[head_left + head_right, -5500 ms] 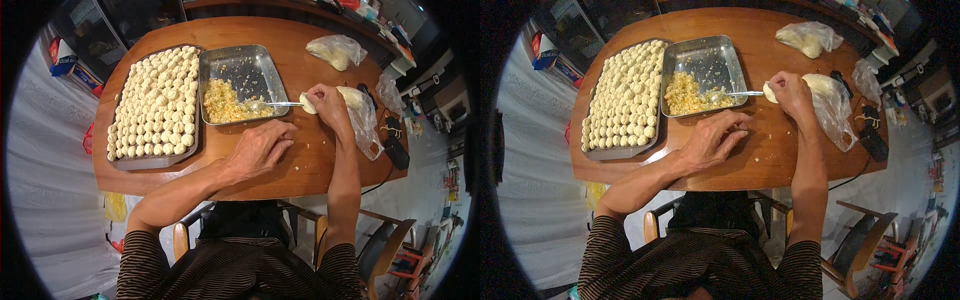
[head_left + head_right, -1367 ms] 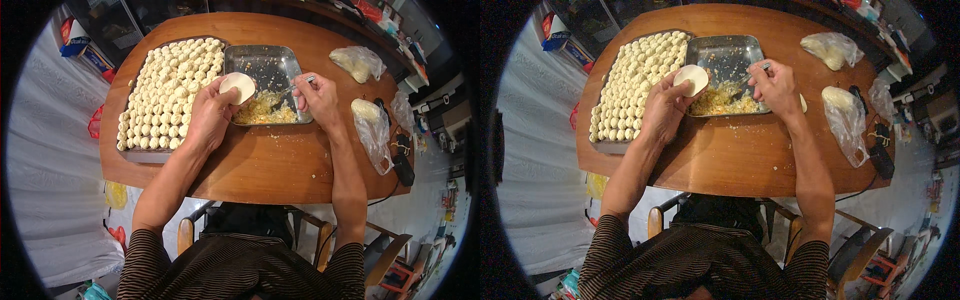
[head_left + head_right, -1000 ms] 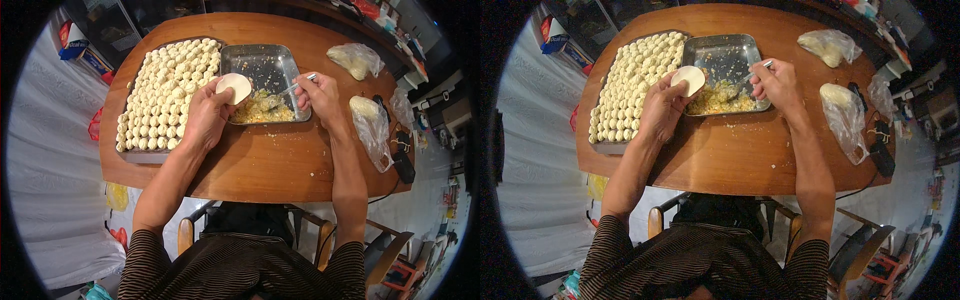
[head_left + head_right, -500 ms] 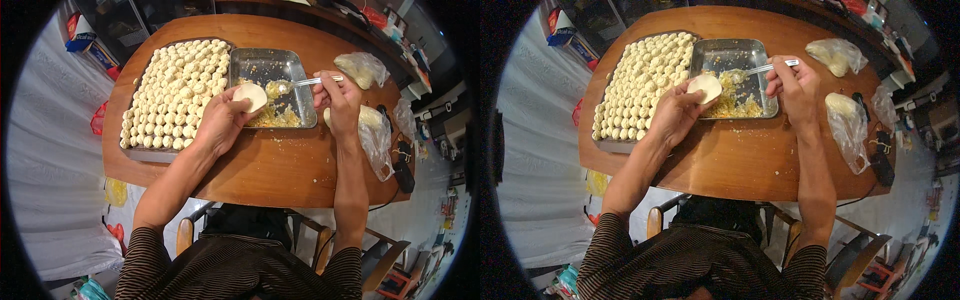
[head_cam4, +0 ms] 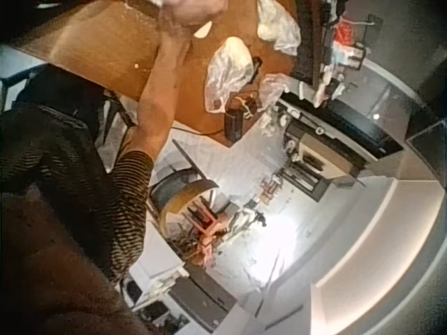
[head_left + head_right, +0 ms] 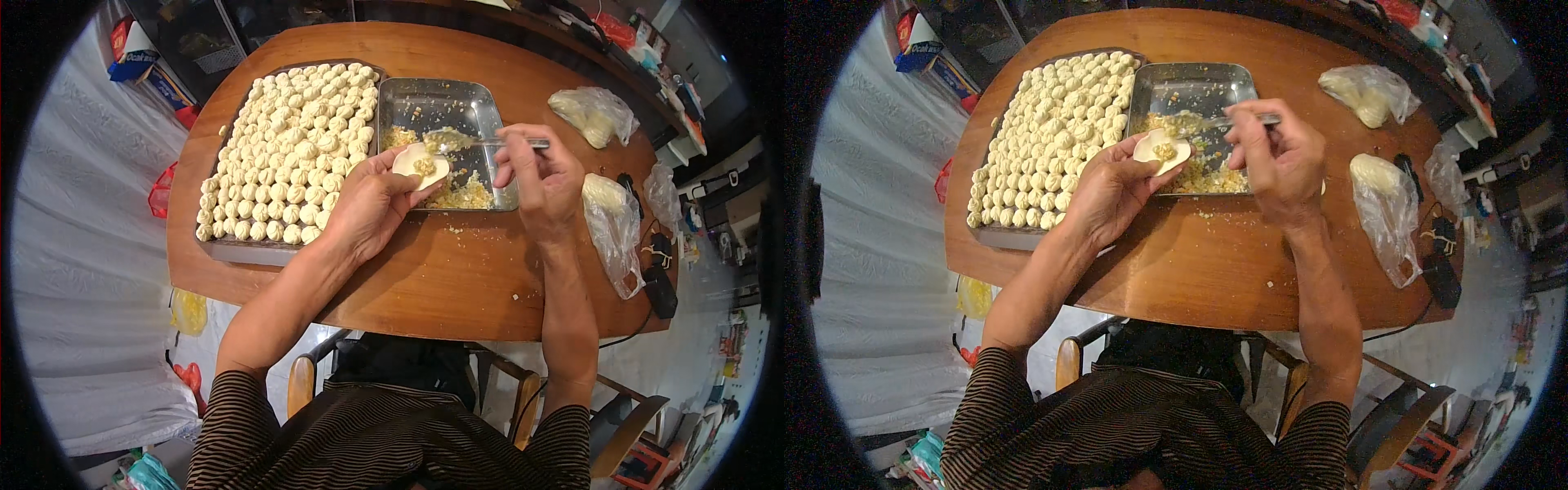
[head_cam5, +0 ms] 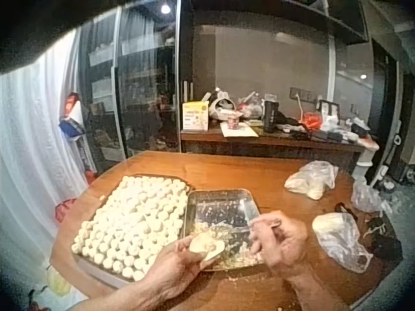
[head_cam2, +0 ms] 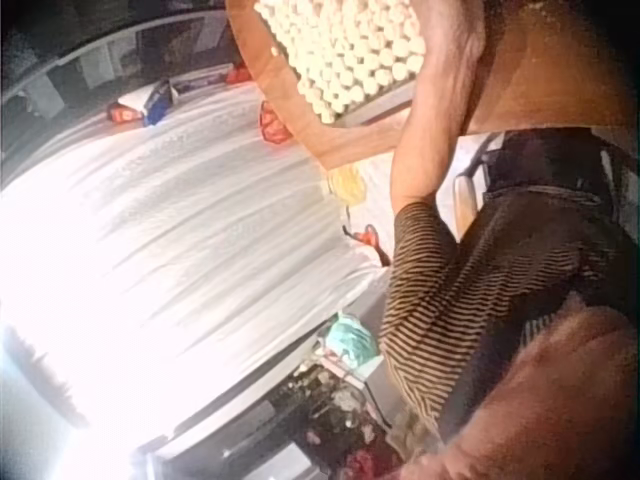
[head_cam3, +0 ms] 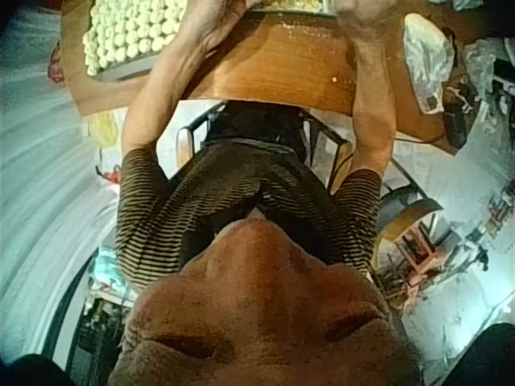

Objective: The person is assembling small round pastries by filling pieces of dough with a mixture using a spoon and rolling them into balls.

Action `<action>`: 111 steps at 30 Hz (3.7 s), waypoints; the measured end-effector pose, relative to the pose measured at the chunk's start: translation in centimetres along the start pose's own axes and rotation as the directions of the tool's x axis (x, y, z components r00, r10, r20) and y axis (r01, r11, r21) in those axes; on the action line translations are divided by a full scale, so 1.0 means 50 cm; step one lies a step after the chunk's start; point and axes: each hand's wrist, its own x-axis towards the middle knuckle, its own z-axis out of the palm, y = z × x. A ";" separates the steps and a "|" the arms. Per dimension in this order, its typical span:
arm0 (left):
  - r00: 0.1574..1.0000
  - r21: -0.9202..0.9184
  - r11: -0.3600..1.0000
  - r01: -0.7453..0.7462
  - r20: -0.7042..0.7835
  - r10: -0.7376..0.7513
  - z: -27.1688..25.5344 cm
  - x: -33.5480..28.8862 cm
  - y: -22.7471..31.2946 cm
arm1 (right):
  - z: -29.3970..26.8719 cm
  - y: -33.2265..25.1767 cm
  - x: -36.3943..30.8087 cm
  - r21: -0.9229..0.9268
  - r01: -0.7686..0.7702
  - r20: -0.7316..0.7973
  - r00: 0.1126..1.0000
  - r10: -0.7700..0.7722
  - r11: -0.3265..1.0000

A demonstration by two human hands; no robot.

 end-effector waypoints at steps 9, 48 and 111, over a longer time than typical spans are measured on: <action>1.000 0.051 0.999 0.006 0.013 -0.007 -0.003 0.000 -0.008 | -0.037 0.013 0.023 0.216 -0.094 -0.045 0.993 0.106 0.972; 0.998 0.077 0.996 0.047 0.044 -0.051 0.003 -0.011 -0.005 | -0.114 0.067 0.030 -0.366 -0.501 0.130 0.807 0.577 0.784; 0.984 0.367 0.914 -0.174 0.093 0.150 -0.023 -0.006 -0.046 | 0.044 0.012 -0.043 -0.134 -0.325 0.191 0.918 0.347 0.936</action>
